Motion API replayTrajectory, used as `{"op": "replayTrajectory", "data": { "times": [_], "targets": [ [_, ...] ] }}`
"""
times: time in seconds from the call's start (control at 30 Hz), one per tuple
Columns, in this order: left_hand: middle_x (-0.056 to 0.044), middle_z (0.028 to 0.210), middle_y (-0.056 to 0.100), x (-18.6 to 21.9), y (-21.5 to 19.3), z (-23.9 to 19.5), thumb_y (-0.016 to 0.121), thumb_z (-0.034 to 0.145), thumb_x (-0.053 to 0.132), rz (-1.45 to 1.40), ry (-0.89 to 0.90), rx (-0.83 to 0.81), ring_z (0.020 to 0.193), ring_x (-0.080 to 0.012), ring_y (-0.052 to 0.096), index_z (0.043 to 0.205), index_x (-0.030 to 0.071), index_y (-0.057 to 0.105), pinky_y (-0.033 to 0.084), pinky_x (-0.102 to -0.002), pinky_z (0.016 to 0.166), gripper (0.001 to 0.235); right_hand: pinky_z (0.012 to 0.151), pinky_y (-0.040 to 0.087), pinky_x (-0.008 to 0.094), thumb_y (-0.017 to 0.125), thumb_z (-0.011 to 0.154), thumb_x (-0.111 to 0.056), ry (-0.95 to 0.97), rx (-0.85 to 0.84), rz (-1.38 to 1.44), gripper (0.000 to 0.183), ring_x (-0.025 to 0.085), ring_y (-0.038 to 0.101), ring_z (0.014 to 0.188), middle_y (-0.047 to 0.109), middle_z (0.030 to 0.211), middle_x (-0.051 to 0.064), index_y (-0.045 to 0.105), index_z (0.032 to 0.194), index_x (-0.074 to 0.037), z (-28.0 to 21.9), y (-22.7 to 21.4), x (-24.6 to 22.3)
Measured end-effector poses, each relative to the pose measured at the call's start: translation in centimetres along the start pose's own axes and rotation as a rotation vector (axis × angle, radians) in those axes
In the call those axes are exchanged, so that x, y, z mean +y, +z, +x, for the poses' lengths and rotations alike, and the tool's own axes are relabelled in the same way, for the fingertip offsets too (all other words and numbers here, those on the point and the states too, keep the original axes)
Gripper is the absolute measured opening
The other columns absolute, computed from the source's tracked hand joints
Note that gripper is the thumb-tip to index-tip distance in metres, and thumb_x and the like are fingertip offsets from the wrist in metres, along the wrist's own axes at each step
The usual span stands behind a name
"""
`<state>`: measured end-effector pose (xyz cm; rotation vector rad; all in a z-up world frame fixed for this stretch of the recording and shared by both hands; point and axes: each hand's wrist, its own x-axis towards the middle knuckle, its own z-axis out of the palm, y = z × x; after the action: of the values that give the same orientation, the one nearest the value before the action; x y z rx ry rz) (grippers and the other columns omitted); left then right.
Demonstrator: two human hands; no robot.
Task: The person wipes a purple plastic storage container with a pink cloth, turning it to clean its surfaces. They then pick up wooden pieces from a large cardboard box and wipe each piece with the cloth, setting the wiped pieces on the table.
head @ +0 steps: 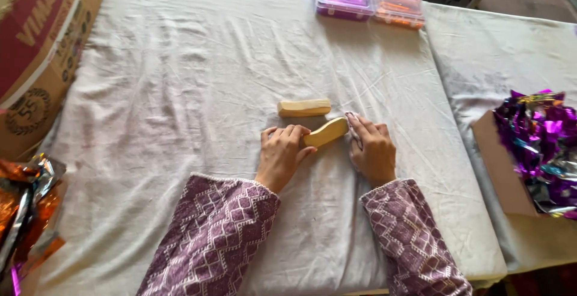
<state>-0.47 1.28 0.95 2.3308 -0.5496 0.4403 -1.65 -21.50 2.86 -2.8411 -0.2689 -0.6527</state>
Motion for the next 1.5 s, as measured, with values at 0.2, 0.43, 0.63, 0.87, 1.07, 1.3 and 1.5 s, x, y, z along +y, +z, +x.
{"op": "replayTrajectory", "data": {
  "times": [0.2, 0.43, 0.63, 0.87, 1.07, 1.3, 1.5],
  "targets": [
    [-0.001, 0.104, 0.072, 0.3, 0.8, 0.0, 0.079, 0.081, 0.012, -0.111, 0.022, 0.092, 0.096, -0.0197, 0.071, 0.125, 0.013, 0.056, 0.042, -0.040, 0.097, 0.050, 0.085, 0.056, 0.035, 0.067, 0.093, -0.009, -0.295, 0.122, -0.048, 0.049, 0.027, 0.065, 0.108, 0.068, 0.138, 0.004, 0.066, 0.141, -0.017, -1.0, 0.5, -2.7],
    [-0.003, 0.100, 0.072, 0.9, 0.2, 0.3, 0.078, 0.074, 0.000, -0.297, -0.093, 0.057, 0.095, -0.0184, 0.072, 0.139, 0.016, 0.049, 0.042, -0.038, 0.092, 0.072, 0.095, 0.056, 0.038, 0.071, 0.082, -0.010, -0.369, 0.038, 0.091, 0.053, 0.026, 0.065, 0.109, 0.068, 0.137, 0.002, 0.069, 0.134, -0.019, 0.2, -2.2, -2.7],
    [-0.003, 0.102, 0.072, 0.5, 1.2, 0.0, 0.084, 0.074, 0.007, -0.264, -0.043, 0.078, 0.098, -0.0202, 0.070, 0.137, 0.018, 0.049, 0.040, -0.041, 0.091, 0.073, 0.091, 0.056, 0.036, 0.069, 0.081, -0.008, -0.063, 0.077, -0.029, 0.050, 0.024, 0.065, 0.103, 0.069, 0.132, 0.001, 0.070, 0.131, -0.017, -0.1, 0.6, 0.3],
    [-0.004, 0.104, 0.071, 0.6, 0.7, -0.1, 0.082, 0.075, 0.007, -0.262, -0.049, 0.036, 0.100, -0.0204, 0.070, 0.143, 0.018, 0.047, 0.041, -0.041, 0.095, 0.077, 0.087, 0.055, 0.040, 0.071, 0.081, -0.010, -0.386, 0.096, -0.040, 0.053, 0.026, 0.064, 0.100, 0.069, 0.133, 0.002, 0.069, 0.133, -0.014, -0.9, -0.4, -4.4],
    [-0.003, 0.104, 0.071, 0.8, 0.3, 0.4, 0.081, 0.075, 0.013, -0.265, -0.072, 0.014, 0.099, -0.0215, 0.070, 0.139, 0.015, 0.052, 0.041, -0.042, 0.097, 0.070, 0.089, 0.056, 0.037, 0.069, 0.079, -0.007, -0.252, 0.061, 0.057, 0.055, 0.026, 0.064, 0.101, 0.069, 0.135, -0.001, 0.070, 0.132, -0.021, 0.6, -1.8, -2.7],
    [-0.007, 0.107, 0.072, 0.8, 1.0, -0.2, 0.078, 0.088, 0.018, -0.157, -0.036, -0.009, 0.091, -0.0244, 0.071, 0.119, 0.012, 0.072, 0.057, -0.039, 0.080, 0.032, 0.094, 0.054, 0.039, 0.067, 0.080, -0.006, 0.050, 0.081, 0.271, 0.052, 0.029, 0.066, 0.107, 0.071, 0.124, 0.008, 0.070, 0.131, -0.015, 0.4, 1.0, 1.2],
    [-0.007, 0.101, 0.079, 2.2, 1.0, 0.2, 0.080, 0.086, 0.026, -0.625, -0.200, 0.074, 0.087, -0.0148, 0.078, 0.116, 0.008, 0.076, 0.065, -0.028, 0.076, 0.035, 0.100, 0.054, 0.034, 0.059, 0.094, -0.014, 0.260, 0.027, 1.126, 0.041, 0.021, 0.066, 0.114, 0.072, 0.127, 0.007, 0.068, 0.134, -0.007, 0.7, 1.9, 3.1]
  ]
}}
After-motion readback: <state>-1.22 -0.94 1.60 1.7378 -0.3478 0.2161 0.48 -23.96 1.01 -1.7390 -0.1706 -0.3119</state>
